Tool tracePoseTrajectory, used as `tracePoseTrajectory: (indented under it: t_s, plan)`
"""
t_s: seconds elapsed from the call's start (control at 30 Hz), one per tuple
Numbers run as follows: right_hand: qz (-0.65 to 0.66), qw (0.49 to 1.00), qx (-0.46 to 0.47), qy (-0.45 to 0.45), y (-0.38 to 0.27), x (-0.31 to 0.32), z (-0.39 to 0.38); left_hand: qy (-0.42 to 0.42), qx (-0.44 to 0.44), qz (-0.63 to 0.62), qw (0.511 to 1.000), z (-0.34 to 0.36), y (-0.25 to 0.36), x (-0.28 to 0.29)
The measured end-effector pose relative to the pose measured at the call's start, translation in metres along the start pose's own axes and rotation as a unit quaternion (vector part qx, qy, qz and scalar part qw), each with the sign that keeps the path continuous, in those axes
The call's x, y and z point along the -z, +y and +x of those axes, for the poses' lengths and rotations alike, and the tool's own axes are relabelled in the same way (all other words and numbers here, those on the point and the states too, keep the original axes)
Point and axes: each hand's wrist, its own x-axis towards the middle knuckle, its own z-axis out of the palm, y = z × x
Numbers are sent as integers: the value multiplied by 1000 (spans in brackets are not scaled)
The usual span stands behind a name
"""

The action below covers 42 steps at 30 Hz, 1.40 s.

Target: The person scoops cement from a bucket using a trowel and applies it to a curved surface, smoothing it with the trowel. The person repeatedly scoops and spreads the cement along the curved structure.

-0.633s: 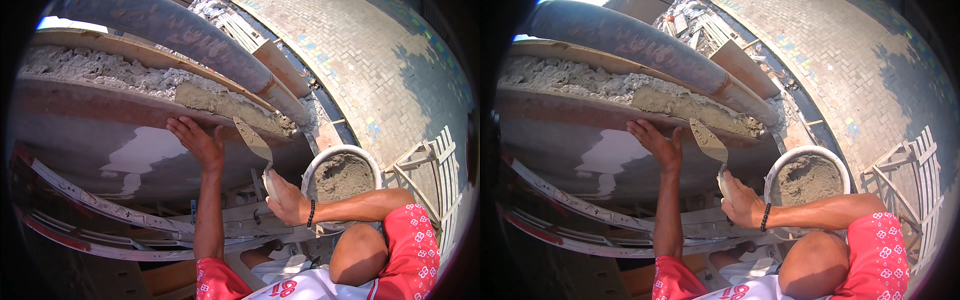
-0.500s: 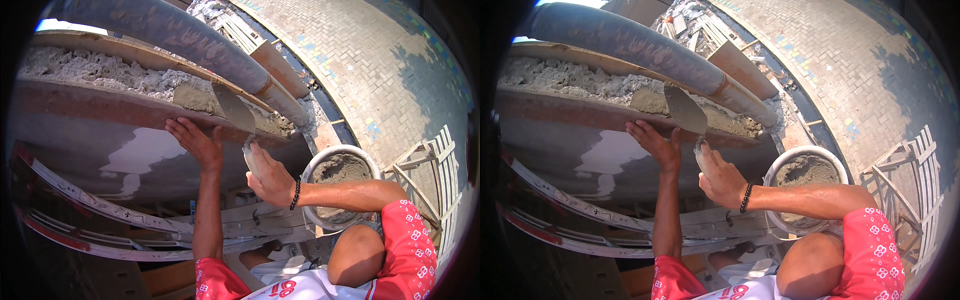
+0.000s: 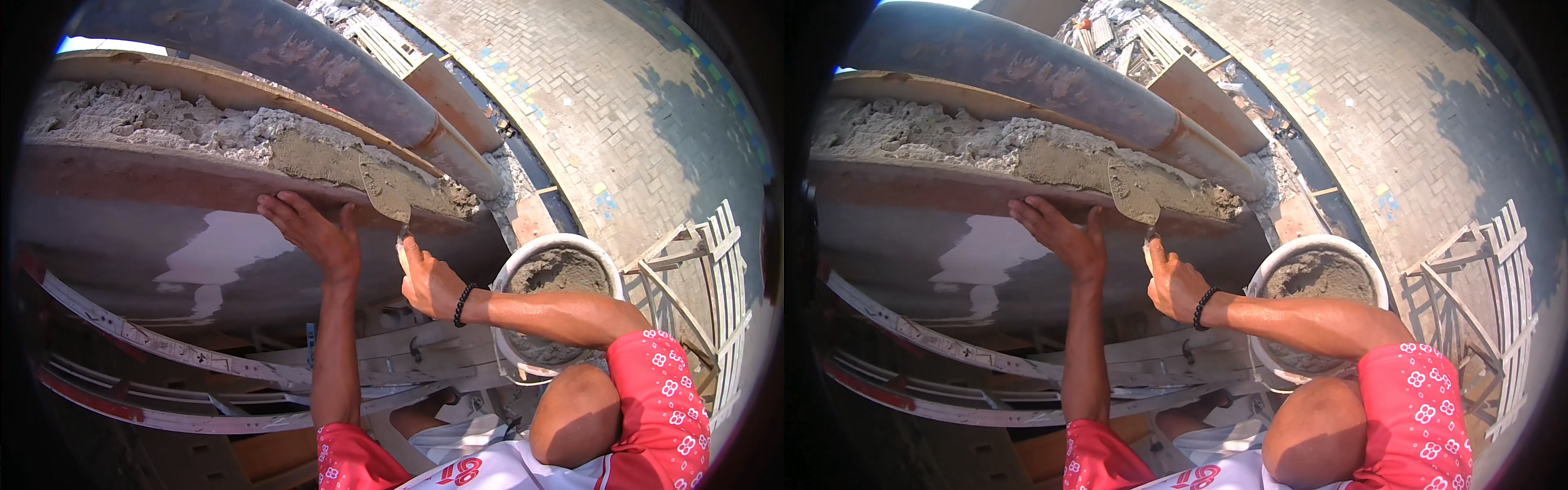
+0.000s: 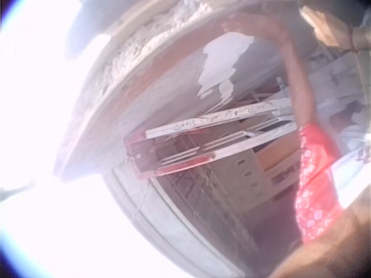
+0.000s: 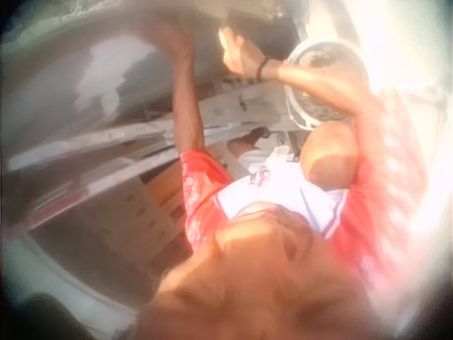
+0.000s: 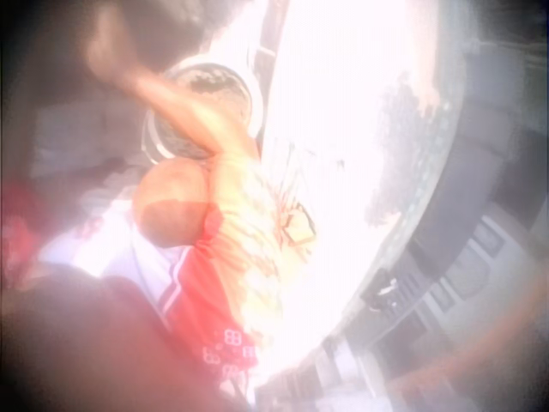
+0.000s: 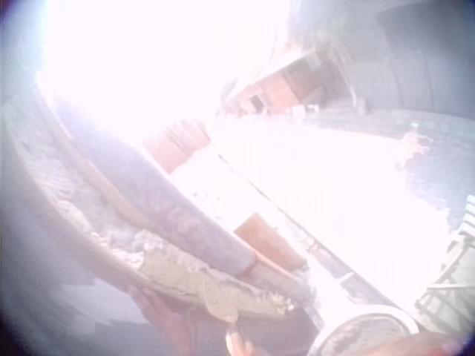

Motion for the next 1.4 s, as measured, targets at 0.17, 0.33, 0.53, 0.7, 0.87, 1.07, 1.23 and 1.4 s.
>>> tracePoseTrajectory:
  t_s: [0.17, 0.33, 0.53, 0.7, 0.87, 1.07, 1.23, 1.4]
  plan:
    - [32, 991, -81, -99, -16, 0, -34, 6, -5, 4, 1000, 0, -2, 2]
    - [127, 985, -107, -56, -16, 0, -73, 9, -12, 1, 1000, 0, -2, -2]
    - [249, 946, -208, 9, -14, 11, -61, -18, 4, 3, 1000, -3, -4, 1]
    - [369, 904, -215, 2, -44, 30, 2, -19, 9, 16, 1000, -1, -4, 0]
    - [334, 933, -137, -19, -90, 40, 34, -13, 8, 25, 1000, -2, -8, -1]
    - [300, 953, -31, -6, -134, 45, 42, 14, 2, 67, 998, -3, -5, -1]
    - [256, 965, 8, -51, -167, 63, 34, -4, 1, 39, 999, -1, 2, 15]
    - [196, 968, 156, 14, -147, 46, -8, -12, 38, 7, 999, -5, -4, 1]
